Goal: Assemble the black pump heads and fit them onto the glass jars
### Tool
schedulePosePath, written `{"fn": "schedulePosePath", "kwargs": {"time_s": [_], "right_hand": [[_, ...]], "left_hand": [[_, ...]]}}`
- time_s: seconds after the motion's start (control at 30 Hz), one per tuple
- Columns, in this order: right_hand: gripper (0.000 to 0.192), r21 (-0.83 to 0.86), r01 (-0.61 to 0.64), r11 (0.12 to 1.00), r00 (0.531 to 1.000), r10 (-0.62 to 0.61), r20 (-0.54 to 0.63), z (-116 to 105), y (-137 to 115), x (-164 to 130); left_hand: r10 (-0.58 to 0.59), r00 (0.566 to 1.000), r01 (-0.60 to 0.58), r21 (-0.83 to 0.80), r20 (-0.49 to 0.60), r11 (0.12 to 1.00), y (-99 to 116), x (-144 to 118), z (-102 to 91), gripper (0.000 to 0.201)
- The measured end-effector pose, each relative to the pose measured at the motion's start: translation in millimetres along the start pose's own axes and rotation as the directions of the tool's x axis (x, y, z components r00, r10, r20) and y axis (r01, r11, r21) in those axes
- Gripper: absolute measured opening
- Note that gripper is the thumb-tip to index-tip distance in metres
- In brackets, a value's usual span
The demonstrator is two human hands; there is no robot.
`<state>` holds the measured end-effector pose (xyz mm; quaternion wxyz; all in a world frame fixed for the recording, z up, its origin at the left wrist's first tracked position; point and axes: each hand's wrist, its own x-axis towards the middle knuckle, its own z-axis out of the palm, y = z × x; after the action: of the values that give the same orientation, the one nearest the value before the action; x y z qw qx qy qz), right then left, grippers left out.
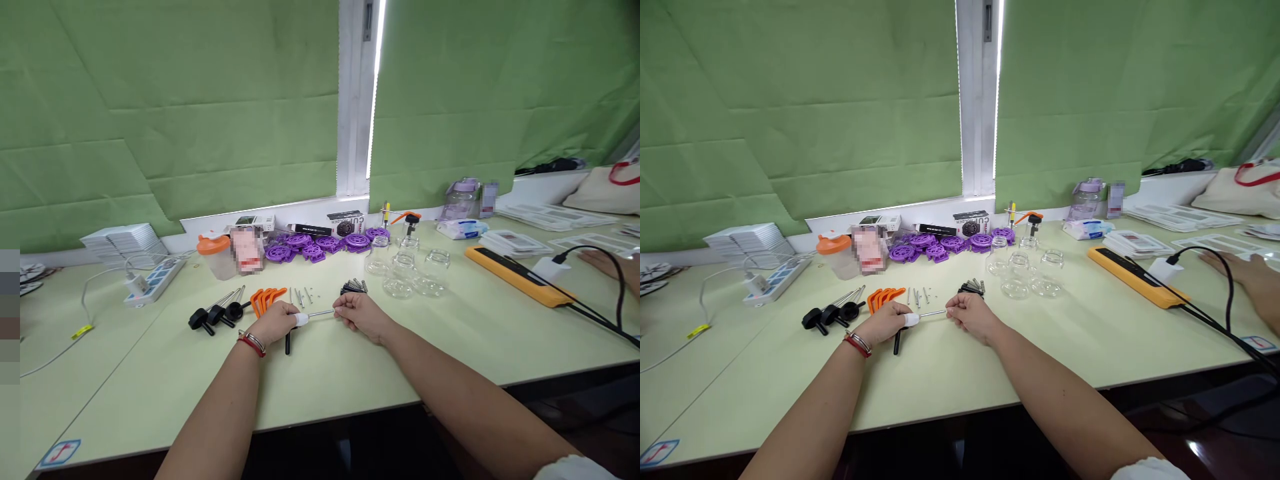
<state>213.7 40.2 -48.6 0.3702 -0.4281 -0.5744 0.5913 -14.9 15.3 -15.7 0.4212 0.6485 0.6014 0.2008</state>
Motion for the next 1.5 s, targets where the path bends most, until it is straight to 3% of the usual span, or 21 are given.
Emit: {"fn": "schedulePosePath", "kwargs": {"time_s": [0.87, 1.5], "right_hand": [[0.020, -0.045, -0.016, 0.999, 1.000, 0.017, 0.016, 0.1, 1.3, 0.8], [0.021, -0.104, -0.005, 0.995, 1.000, 0.007, 0.020, 0.2, 1.4, 0.2]], "left_hand": [[0.074, 0.997, -0.074, 0.013, -0.015, 0.997, -4.0, 6.4, 2.4, 0.041], [0.047, 0.998, -0.046, 0.024, -0.045, 0.999, 3.7, 3.9, 4.1, 0.035]]}}
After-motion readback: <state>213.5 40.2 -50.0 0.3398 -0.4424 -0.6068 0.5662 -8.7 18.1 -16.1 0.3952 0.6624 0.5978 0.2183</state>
